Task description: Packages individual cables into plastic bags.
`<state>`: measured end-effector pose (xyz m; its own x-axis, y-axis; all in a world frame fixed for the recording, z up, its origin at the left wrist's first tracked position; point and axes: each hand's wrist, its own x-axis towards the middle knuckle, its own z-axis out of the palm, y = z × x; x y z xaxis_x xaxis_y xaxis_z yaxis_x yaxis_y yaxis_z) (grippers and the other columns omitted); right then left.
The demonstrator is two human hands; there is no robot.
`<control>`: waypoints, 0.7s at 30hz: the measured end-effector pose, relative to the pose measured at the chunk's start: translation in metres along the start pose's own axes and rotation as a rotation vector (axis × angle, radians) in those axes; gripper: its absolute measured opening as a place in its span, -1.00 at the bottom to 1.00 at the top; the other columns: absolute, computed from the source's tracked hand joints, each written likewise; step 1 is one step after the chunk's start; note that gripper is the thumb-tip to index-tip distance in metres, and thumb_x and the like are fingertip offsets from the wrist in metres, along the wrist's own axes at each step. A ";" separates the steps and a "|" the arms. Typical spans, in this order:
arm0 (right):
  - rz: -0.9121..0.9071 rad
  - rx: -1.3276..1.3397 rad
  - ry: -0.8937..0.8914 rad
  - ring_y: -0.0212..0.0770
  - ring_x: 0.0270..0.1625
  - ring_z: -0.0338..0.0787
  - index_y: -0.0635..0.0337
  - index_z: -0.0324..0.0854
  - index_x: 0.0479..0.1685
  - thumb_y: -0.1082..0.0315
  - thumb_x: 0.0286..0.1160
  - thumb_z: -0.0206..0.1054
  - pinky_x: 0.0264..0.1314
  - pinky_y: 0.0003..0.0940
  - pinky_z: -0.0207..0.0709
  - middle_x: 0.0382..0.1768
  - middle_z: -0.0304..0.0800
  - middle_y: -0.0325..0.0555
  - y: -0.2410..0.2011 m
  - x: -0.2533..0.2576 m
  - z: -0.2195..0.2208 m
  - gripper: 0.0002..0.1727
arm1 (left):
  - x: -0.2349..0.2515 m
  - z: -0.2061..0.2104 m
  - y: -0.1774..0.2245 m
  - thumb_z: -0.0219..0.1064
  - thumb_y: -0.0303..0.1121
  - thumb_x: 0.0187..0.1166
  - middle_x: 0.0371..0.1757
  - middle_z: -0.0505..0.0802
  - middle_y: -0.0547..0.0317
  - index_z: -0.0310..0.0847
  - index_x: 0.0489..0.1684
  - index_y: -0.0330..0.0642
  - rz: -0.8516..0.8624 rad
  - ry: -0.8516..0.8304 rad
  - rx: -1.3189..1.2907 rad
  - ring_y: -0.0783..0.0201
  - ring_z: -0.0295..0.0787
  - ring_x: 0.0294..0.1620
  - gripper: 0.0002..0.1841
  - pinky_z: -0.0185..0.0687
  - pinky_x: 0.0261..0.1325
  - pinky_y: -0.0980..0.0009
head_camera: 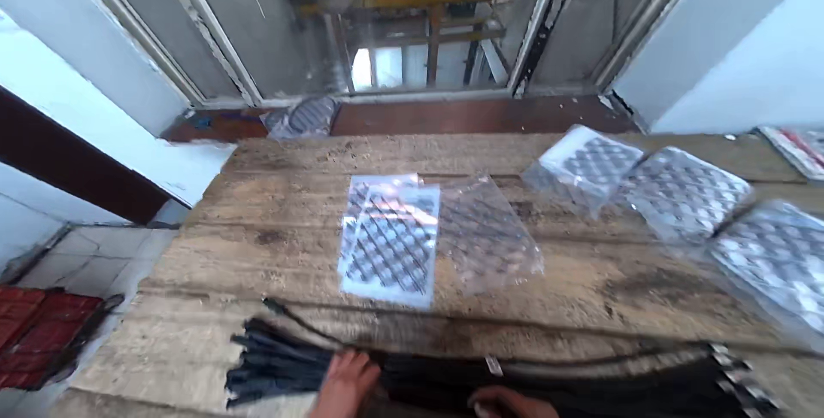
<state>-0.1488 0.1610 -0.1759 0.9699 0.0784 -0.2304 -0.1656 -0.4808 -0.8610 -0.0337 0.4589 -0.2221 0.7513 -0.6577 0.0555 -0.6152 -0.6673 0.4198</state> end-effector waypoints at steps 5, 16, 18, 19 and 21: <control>0.240 0.724 -0.052 -0.06 0.22 0.87 0.29 0.45 0.52 -0.08 0.61 0.32 0.31 -0.11 0.75 0.22 0.84 0.02 0.047 -0.059 0.005 -0.31 | -0.002 -0.043 0.026 0.20 -0.14 0.72 -0.10 0.90 0.22 0.88 -0.01 0.01 0.081 0.157 -0.083 0.15 0.84 -0.03 -0.70 0.68 0.15 0.00; 0.211 1.115 0.747 0.05 0.28 0.87 0.22 0.47 0.12 0.30 0.92 -0.24 0.31 0.04 0.75 0.15 0.90 0.08 0.038 -0.100 -0.027 -0.65 | -0.021 -0.010 0.044 0.23 -0.21 0.70 -0.21 0.78 -0.10 0.80 -0.14 -0.16 0.117 0.102 0.037 -0.23 0.73 -0.07 -0.74 0.51 0.06 -0.32; 0.198 1.143 0.708 0.12 0.37 0.81 0.23 0.44 0.18 0.30 0.92 -0.23 0.36 0.14 0.69 0.25 0.85 0.12 0.038 -0.103 -0.015 -0.67 | -0.021 0.009 0.057 0.25 -0.20 0.70 -0.21 0.75 -0.06 0.79 -0.14 -0.09 0.127 0.115 0.042 -0.18 0.71 -0.08 -0.77 0.50 0.11 -0.27; 0.193 1.154 0.704 0.16 0.38 0.80 0.27 0.45 0.21 0.30 0.92 -0.22 0.36 0.16 0.69 0.27 0.83 0.16 0.038 -0.104 -0.015 -0.65 | -0.023 0.014 0.059 0.26 -0.18 0.70 -0.16 0.76 -0.07 0.80 -0.13 -0.06 0.101 0.168 0.034 -0.18 0.71 -0.03 -0.77 0.49 0.20 -0.26; 0.212 1.163 0.730 0.08 0.23 0.89 0.25 0.48 0.14 0.29 0.91 -0.21 0.25 0.03 0.80 0.15 0.89 0.10 0.035 -0.106 -0.015 -0.65 | -0.039 0.019 0.066 0.32 -0.19 0.64 0.00 0.78 -0.16 0.85 -0.08 -0.11 -0.055 0.346 -0.070 -0.21 0.70 0.11 -0.76 0.51 0.30 -0.22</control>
<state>-0.2545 0.1224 -0.1750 0.7213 -0.5460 -0.4261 -0.0217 0.5971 -0.8019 -0.1078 0.4337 -0.2138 0.8268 -0.4560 0.3294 -0.5625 -0.6650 0.4914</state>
